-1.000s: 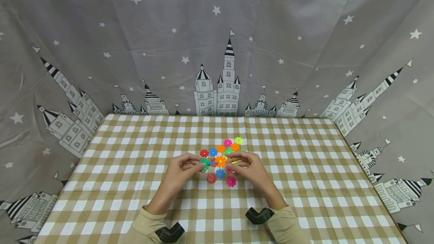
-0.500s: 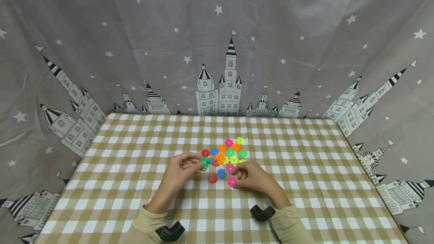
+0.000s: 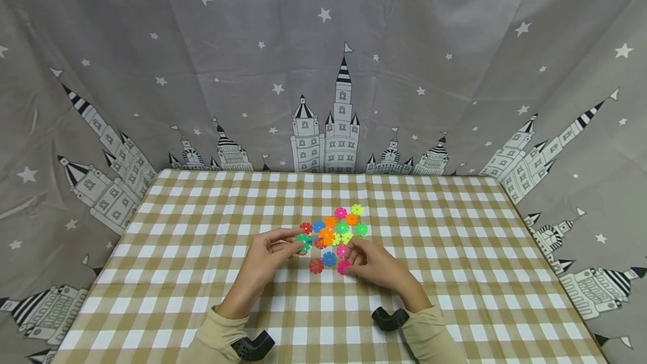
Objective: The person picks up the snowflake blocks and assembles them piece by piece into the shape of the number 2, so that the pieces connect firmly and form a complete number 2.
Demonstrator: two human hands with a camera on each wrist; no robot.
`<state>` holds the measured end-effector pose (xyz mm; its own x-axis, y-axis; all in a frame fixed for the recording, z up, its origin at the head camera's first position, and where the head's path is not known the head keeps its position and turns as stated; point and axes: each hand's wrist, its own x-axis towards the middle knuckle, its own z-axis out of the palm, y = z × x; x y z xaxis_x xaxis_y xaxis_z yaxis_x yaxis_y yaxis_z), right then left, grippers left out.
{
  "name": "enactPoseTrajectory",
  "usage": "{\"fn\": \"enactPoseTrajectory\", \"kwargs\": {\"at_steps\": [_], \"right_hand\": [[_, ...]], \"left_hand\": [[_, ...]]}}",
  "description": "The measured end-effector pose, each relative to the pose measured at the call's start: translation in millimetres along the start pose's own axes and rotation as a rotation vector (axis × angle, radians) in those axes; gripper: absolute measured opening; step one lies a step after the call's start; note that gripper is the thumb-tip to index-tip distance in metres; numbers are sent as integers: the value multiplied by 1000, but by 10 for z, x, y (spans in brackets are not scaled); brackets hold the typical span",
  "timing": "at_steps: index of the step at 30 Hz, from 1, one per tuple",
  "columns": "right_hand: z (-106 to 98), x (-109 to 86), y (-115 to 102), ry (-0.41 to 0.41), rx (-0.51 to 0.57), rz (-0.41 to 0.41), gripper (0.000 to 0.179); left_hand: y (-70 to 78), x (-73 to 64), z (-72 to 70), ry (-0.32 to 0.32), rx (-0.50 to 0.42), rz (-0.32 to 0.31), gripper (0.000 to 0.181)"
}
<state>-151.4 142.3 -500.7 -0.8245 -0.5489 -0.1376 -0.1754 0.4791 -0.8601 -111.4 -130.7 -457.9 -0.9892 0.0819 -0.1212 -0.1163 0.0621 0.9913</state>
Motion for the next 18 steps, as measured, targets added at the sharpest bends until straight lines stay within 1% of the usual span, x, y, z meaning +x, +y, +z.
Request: {"fn": "enactPoseTrajectory", "kwargs": {"at_steps": [4, 8, 11, 13, 18], "right_hand": [[8, -21, -72, 59, 195, -44, 20], [6, -37, -139, 77, 325, -89, 26], [20, -33, -168, 82, 385, -108, 29], [37, -27, -179, 90, 417, -112, 28], [77, -12, -202, 96, 438, -114, 29]], "left_hand": [[-15, 4, 8, 1, 5, 10, 32], [-36, 15, 37, -21, -1, 3, 30], [-46, 23, 66, -41, -5, -15, 31], [-51, 26, 82, -57, -6, -22, 32], [-58, 26, 92, -105, 5, -24, 37]]}}
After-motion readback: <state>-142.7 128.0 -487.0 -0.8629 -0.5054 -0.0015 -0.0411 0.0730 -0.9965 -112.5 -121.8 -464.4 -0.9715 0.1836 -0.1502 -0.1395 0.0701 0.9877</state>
